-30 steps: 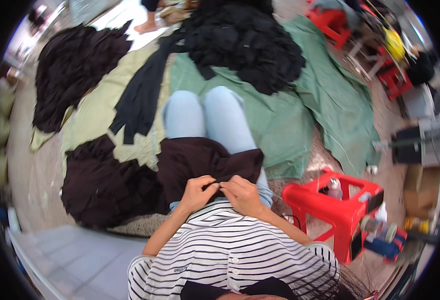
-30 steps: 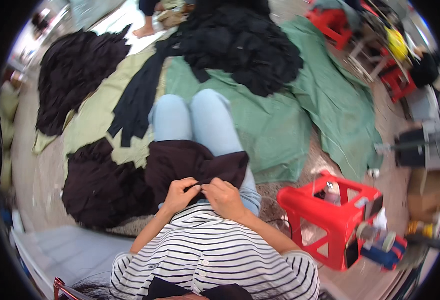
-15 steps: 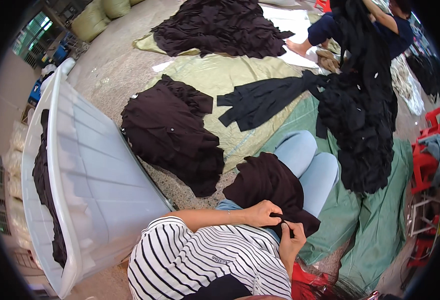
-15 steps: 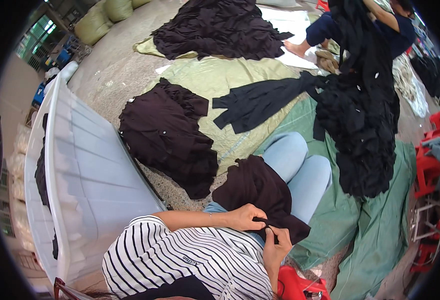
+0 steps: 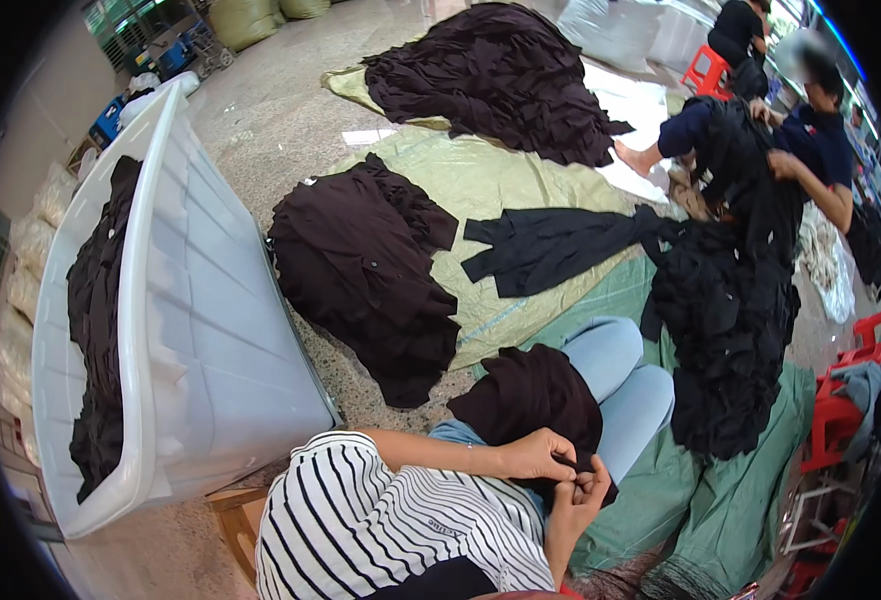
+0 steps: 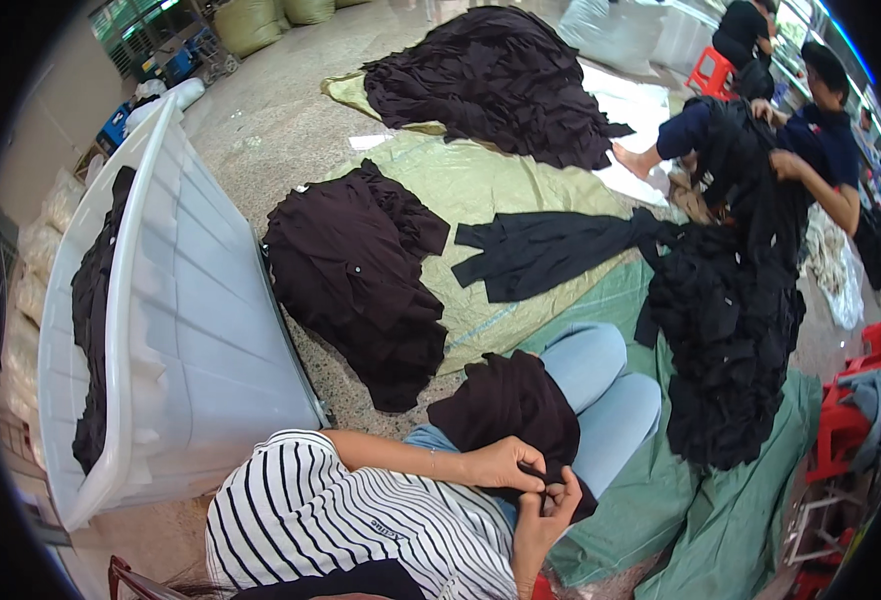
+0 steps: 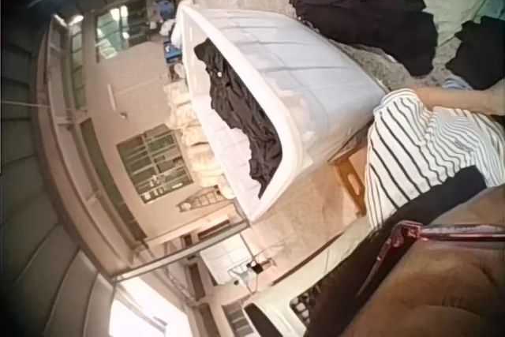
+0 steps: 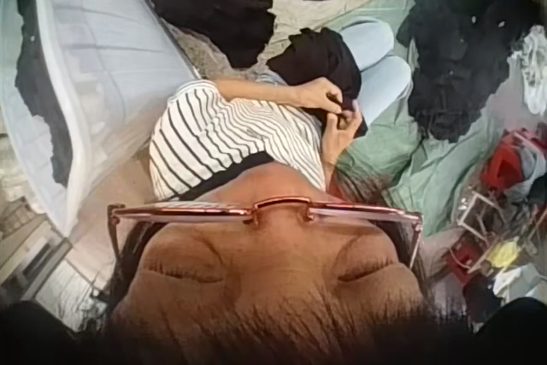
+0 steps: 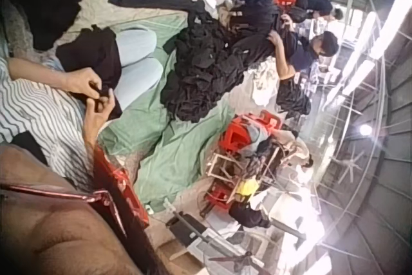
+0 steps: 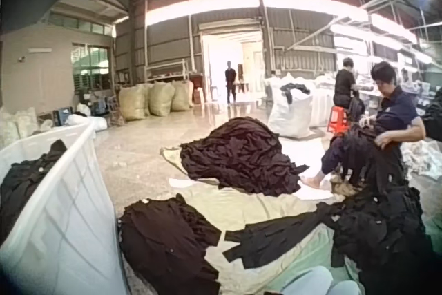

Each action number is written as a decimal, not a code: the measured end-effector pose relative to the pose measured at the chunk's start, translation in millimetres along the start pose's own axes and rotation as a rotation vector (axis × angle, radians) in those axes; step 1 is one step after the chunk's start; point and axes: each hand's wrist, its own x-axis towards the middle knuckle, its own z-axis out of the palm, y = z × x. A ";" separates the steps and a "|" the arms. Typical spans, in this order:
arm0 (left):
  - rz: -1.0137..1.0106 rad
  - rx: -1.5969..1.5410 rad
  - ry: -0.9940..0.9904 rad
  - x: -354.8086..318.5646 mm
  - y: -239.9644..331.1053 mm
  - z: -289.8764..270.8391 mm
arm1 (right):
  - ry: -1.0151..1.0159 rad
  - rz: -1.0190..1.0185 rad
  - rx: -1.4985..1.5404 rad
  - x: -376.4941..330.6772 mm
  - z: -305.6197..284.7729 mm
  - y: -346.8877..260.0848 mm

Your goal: Trimming loose threads from black fabric pieces using a pair of scissors.

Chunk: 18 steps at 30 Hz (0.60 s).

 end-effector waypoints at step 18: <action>0.130 0.921 -0.549 -4.3 80.0 6.8 | 0.437 -0.354 -0.263 36.2 74.8 -150.4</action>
